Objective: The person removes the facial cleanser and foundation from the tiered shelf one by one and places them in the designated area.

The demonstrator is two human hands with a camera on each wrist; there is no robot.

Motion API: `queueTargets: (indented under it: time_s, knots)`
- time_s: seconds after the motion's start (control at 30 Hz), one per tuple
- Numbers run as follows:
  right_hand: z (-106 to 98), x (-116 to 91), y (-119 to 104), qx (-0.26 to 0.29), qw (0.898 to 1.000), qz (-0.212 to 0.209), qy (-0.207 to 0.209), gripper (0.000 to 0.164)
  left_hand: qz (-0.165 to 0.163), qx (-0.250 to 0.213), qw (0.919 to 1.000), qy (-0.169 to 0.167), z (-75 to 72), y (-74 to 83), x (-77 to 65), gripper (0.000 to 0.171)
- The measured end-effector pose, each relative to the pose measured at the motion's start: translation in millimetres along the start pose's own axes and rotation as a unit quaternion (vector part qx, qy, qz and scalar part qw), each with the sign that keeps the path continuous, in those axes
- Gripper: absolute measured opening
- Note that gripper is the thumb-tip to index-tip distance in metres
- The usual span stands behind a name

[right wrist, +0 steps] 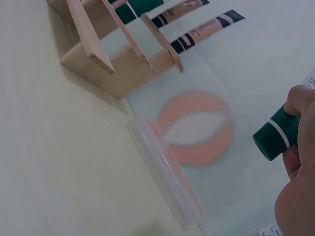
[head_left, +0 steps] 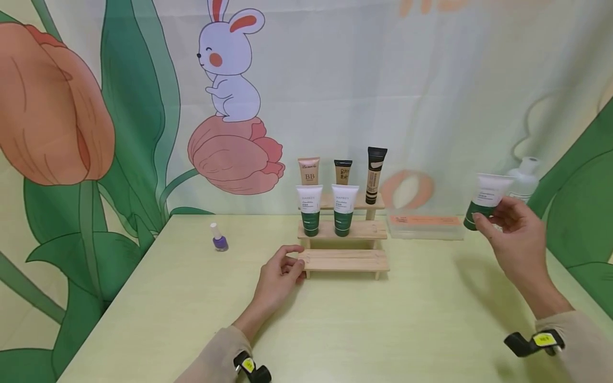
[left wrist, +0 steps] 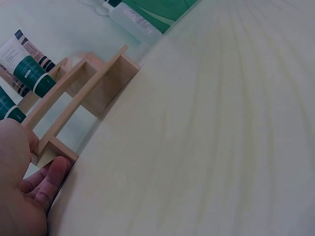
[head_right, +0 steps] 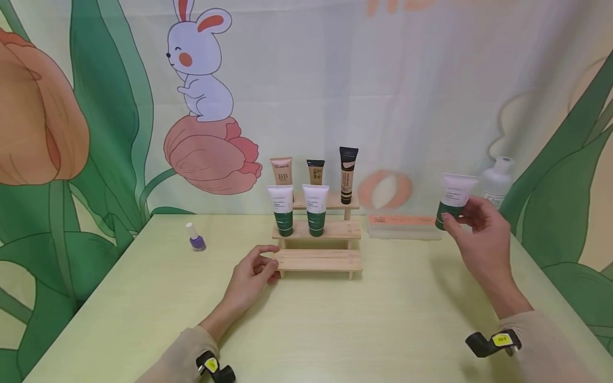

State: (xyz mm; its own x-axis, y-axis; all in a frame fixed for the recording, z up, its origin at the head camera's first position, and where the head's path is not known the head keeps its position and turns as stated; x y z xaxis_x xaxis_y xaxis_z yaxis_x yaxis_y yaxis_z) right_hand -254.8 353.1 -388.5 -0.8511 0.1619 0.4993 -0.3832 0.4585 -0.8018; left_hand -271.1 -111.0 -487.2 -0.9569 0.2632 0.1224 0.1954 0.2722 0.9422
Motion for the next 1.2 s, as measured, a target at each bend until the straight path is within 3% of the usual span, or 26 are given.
queueTargets:
  time_s: [0.3,0.6,0.97,1.2]
  knots:
    - [-32.8,-16.4,21.1,-0.019,0.999,0.036,0.032,0.042,0.005,-0.001,1.0000,-0.003,0.2,-1.1,0.4,0.030]
    - [-47.5,-31.9,39.9,-0.038,0.995,0.076,0.049,0.043,-0.003,0.007,1.0000,-0.003,-0.5,-1.5,-1.1,0.030]
    - [-68.0,-50.0,63.3,-0.058,0.991,0.112,0.042,0.039,-0.004,0.009,0.9999,-0.004,-0.9,1.6,0.8,0.030]
    - [-75.9,-67.9,85.9,-0.091,0.981,0.168,0.010,0.032,-0.008,0.009,0.9999,-0.005,-1.4,2.8,-1.3,0.030]
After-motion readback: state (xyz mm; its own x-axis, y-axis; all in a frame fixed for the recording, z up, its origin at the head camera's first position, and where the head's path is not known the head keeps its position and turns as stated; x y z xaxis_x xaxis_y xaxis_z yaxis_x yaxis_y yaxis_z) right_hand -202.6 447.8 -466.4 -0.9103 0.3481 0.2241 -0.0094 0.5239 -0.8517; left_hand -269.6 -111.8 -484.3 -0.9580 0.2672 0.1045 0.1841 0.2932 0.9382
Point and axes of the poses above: each hand's wrist, its own x-axis towards the middle knuckle, its own z-axis out of the palm, y = z × x, the point moved 1 cm from there along x, towards the middle knuckle, and after that the axes turned 10 degrees about -y, right-handed, at the moved point
